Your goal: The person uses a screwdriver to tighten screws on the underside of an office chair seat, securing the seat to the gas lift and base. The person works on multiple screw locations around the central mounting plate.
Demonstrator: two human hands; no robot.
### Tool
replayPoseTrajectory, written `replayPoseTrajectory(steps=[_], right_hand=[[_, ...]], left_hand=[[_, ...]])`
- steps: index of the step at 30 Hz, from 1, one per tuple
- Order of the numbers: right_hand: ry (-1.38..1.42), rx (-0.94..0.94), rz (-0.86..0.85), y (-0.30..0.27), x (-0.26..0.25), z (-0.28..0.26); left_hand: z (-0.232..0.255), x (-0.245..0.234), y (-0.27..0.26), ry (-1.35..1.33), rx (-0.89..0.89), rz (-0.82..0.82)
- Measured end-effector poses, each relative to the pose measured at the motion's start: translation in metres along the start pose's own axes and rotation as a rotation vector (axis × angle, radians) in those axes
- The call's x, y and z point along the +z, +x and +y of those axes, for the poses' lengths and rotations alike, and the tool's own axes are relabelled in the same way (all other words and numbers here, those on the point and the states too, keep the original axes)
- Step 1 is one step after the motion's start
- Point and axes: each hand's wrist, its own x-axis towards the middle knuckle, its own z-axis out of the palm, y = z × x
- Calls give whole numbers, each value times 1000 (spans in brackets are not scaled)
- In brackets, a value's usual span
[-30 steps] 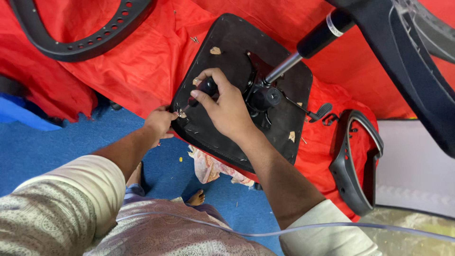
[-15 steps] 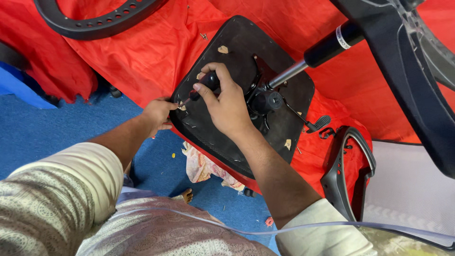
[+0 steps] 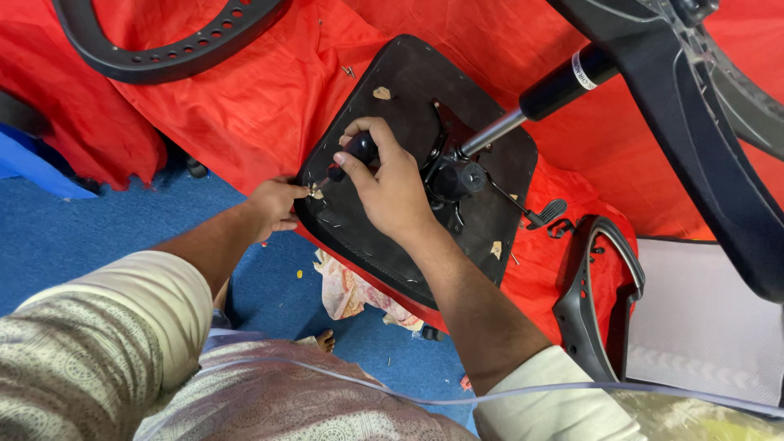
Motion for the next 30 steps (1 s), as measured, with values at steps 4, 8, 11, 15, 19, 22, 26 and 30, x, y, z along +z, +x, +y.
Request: replayPoseTrajectory(steps=[4,8,11,15,19,22,26,30], right_hand=[[14,12,6,0,2,-4],[-16,115,25,5,1,-8],[-82,130,97,10,5,-12],[-135,141,89,9,12,-19],[-148,82,61,10,10,-19],[-101,120,14,14,-2,-16],[-80,142,-87,19,-15,-9],[87,17,-166,19,-18,1]], left_hand=[[3,-3,0,16,-14,-26],[6,-7,1,26,-24,-45],[7,-9,4,73,-27,-43],[8,-12,7,105,-11,-83],[8,-11,10,176,3,-97],[10,-9,9,271,5,-56],[6,-10,-3,618,872,309],[11,-16,-17,721,825,158]])
